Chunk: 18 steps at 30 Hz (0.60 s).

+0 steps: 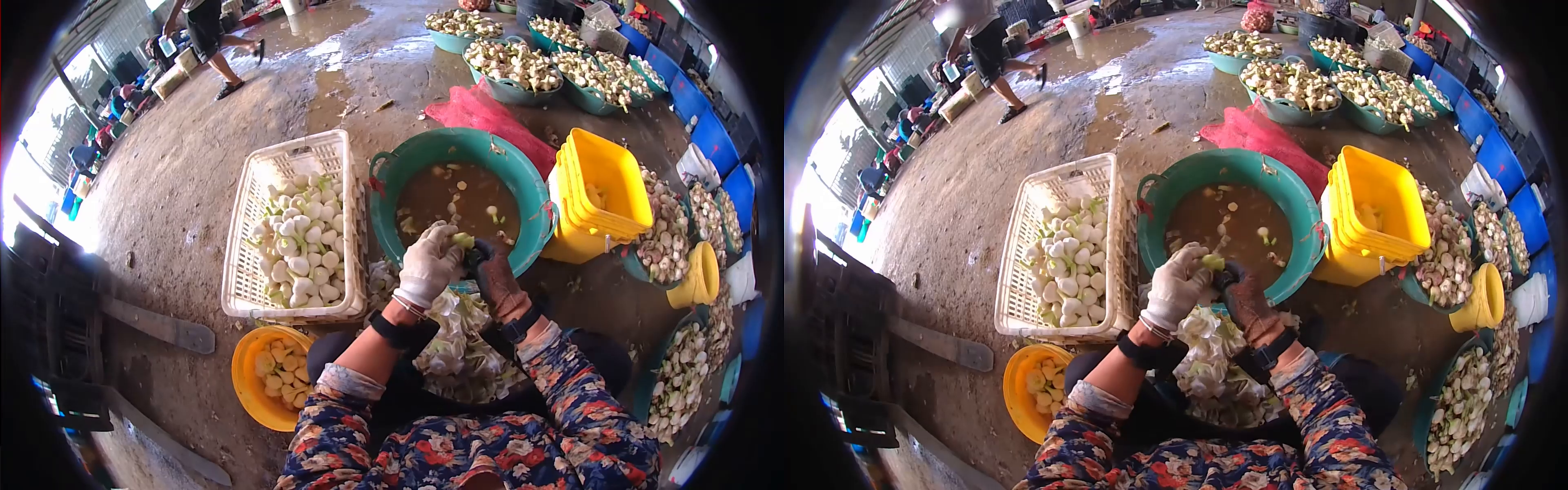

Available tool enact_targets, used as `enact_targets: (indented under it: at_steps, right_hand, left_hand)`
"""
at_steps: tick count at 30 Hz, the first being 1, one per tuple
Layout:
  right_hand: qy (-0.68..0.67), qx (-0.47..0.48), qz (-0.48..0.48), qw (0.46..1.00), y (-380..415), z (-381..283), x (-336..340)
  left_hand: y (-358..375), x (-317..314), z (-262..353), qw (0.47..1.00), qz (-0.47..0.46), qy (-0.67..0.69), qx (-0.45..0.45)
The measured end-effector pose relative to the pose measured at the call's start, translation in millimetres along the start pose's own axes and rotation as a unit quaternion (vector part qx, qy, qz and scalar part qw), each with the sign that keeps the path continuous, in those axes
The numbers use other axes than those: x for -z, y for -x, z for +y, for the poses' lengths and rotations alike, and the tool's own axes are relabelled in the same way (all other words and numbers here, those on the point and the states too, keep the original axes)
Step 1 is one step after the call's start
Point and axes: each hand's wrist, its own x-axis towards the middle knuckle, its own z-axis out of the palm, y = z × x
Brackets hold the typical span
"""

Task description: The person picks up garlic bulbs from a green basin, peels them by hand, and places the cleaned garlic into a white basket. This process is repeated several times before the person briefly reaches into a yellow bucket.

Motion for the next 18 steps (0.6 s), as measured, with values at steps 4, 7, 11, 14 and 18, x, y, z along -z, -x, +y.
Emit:
enact_targets:
  at_steps: [4, 7, 11, 14, 18]
  right_hand:
    - [-0.026, 0.014, -0.104, 0.994, 10, -5, 9]
    - [0.105, 0.009, -0.082, 0.991, 6, 5, 37]
    - [0.372, 0.1, -0.097, 0.918, 24, 39, 42]
    - [0.465, 0.254, -0.198, 0.825, 29, 93, 48]
    - [0.456, 0.121, -0.098, 0.876, -20, 47, 72]
  left_hand:
    - [4, 10, -13, 0.937, -0.089, 0.299, 0.158]
    - [12, 16, 4, 0.877, -0.093, 0.427, 0.197]
    - [16, 44, 29, 0.858, -0.096, 0.486, 0.133]
    - [17, 87, 51, 0.942, -0.037, 0.324, 0.077]
    - [56, 184, 53, 0.969, 0.176, 0.107, 0.138]
